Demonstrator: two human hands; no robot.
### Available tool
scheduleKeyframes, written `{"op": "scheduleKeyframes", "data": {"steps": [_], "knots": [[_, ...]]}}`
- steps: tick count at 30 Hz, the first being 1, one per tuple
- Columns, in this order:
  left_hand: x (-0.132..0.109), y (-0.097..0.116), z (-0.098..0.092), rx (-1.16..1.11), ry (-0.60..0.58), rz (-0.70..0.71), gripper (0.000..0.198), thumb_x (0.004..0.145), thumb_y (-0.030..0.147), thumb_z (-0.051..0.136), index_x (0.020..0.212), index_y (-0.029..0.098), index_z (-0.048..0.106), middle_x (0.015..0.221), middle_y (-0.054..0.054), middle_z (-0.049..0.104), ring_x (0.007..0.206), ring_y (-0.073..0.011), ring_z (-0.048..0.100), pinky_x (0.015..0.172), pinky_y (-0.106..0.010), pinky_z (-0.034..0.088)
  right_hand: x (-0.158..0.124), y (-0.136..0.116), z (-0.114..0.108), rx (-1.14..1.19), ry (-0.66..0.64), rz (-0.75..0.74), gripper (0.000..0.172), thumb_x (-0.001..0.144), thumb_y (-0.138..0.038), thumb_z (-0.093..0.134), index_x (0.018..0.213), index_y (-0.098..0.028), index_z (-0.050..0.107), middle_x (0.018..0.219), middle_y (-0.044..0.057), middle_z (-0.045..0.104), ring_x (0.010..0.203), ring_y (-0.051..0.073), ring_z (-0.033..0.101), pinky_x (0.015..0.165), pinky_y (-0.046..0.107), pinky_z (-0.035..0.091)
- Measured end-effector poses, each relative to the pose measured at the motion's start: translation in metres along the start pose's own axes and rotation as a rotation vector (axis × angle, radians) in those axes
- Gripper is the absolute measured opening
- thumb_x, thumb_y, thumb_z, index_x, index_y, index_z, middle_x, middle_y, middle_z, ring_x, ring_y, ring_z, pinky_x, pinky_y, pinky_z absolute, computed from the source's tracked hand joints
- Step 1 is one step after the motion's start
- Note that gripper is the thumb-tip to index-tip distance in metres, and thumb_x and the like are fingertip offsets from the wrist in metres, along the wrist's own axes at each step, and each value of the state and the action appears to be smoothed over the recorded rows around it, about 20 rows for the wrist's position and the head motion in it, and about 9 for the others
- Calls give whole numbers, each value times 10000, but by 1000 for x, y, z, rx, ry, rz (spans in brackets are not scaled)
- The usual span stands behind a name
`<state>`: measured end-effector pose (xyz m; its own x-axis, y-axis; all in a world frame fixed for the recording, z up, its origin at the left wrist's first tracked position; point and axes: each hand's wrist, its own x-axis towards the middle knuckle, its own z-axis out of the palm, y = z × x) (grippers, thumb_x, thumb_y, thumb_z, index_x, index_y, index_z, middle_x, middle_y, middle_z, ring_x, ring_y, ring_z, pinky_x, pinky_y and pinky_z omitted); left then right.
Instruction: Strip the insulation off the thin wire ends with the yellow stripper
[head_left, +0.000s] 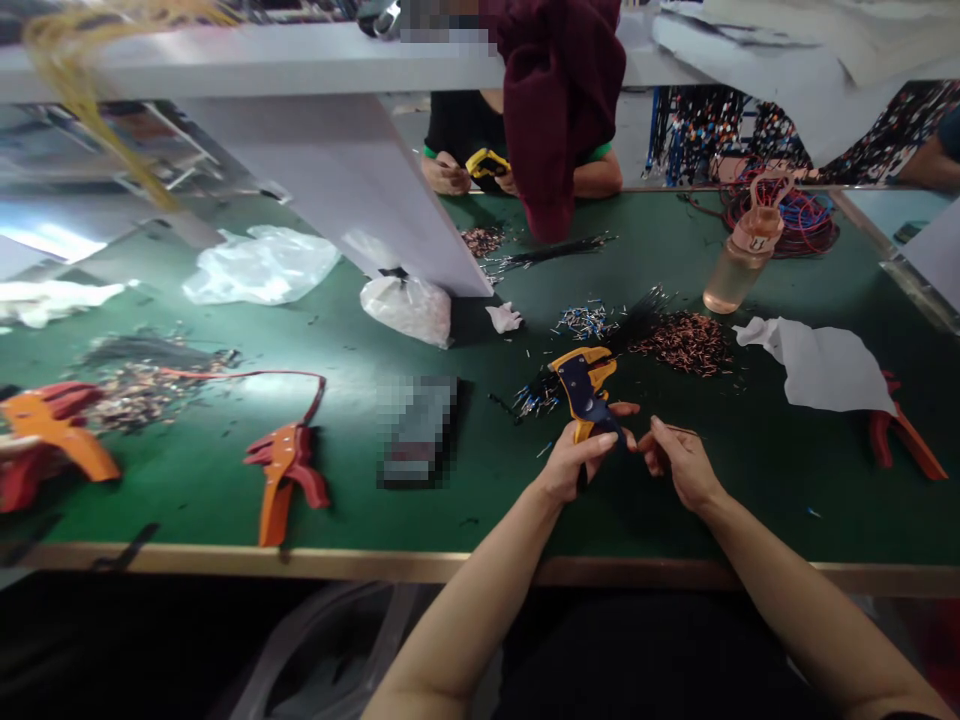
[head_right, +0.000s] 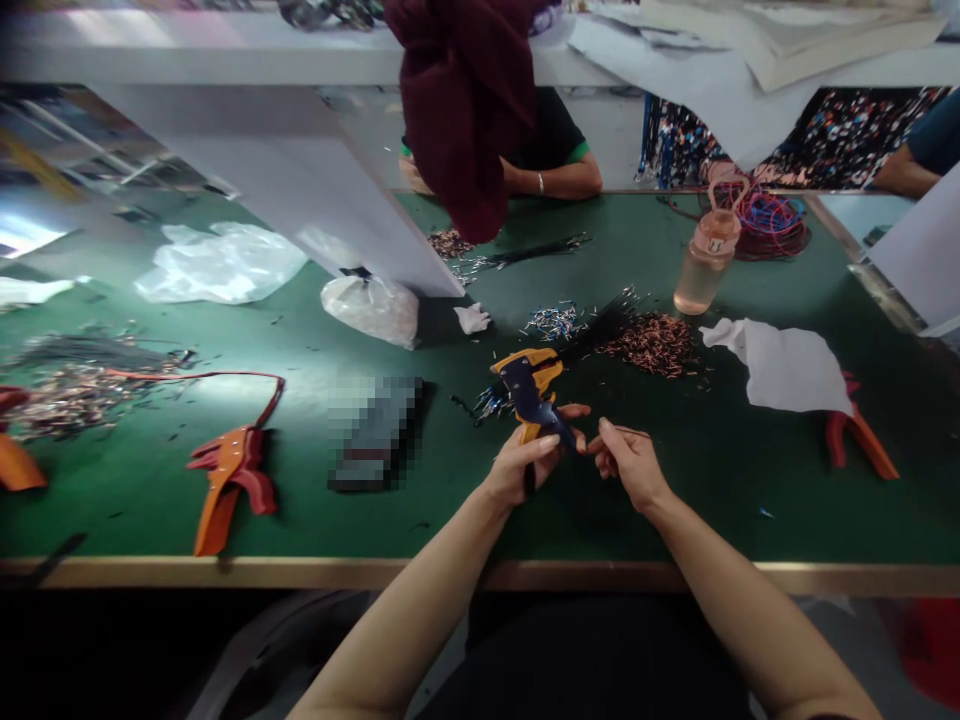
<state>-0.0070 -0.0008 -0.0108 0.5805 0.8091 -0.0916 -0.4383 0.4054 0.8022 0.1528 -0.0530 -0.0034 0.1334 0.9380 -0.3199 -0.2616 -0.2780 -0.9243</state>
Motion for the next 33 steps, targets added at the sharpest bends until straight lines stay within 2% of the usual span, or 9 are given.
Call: {"op": "scheduleKeyframes", "data": {"steps": [3,5,7,9,12,15,19,28,33], "knots": [[0,4,1,-16,-7,14,449,678,368,816,1032,113,713,839,-89,714,752,-193,648,732,-313,471,-5,-9,-10,102,-355,146,710,728,-834,541,469,-178,618,367,-19,454,305,79,362,377,238,259],[0,5,2,-21,-14,11,436,679,369,816,1017,115,711,838,-83,706,748,-192,649,725,-311,473,-5,-17,-19,205,-437,158,704,743,-848,498,553,-193,674,400,-6,523,296,95,399,367,236,282],[-1,5,2,-25,-13,11,419,667,353,825,996,121,710,911,-89,704,741,-186,653,731,-317,482,-3,-23,-27,307,-345,105,647,774,-821,490,769,-229,751,603,34,699,437,150,581,413,248,390],[-1,4,2,-33,-15,10,403,658,344,833,974,127,709,959,-88,697,733,-182,658,739,-324,492,3,-26,-30,389,-176,1,553,811,-758,519,952,-279,755,930,55,781,777,205,716,590,296,525],[-1,3,2,-39,-53,-12,403,663,358,834,967,123,709,923,-85,694,735,-187,662,745,-324,501,12,-22,-28,351,-24,-112,423,793,-644,657,1002,-287,745,1117,55,755,1052,238,675,857,370,536],[-2,2,2,-33,-133,-53,427,658,383,837,969,118,713,882,-89,698,737,-194,664,746,-325,508,13,-11,-21,81,8,-131,410,738,-580,751,952,-231,756,949,65,757,840,212,657,782,355,518],[-5,-2,4,22,-215,-118,462,643,401,844,978,111,713,895,-103,719,738,-194,666,762,-318,500,7,-4,-15,-126,-18,-121,470,698,-643,750,807,-186,740,646,-1,643,618,146,534,650,303,453],[-2,-12,-3,67,-215,-160,507,623,430,852,1002,123,713,848,-100,734,743,-201,665,767,-314,492,5,-13,-14,-223,-5,-151,517,693,-699,733,652,-200,602,550,-20,560,552,157,517,593,297,432],[-2,-12,0,8,-226,-187,459,611,369,868,969,123,719,830,-78,710,743,-201,667,780,-328,492,8,-9,-16,-230,115,-233,525,700,-705,723,617,-211,566,529,-25,516,516,147,469,519,280,401]]}}
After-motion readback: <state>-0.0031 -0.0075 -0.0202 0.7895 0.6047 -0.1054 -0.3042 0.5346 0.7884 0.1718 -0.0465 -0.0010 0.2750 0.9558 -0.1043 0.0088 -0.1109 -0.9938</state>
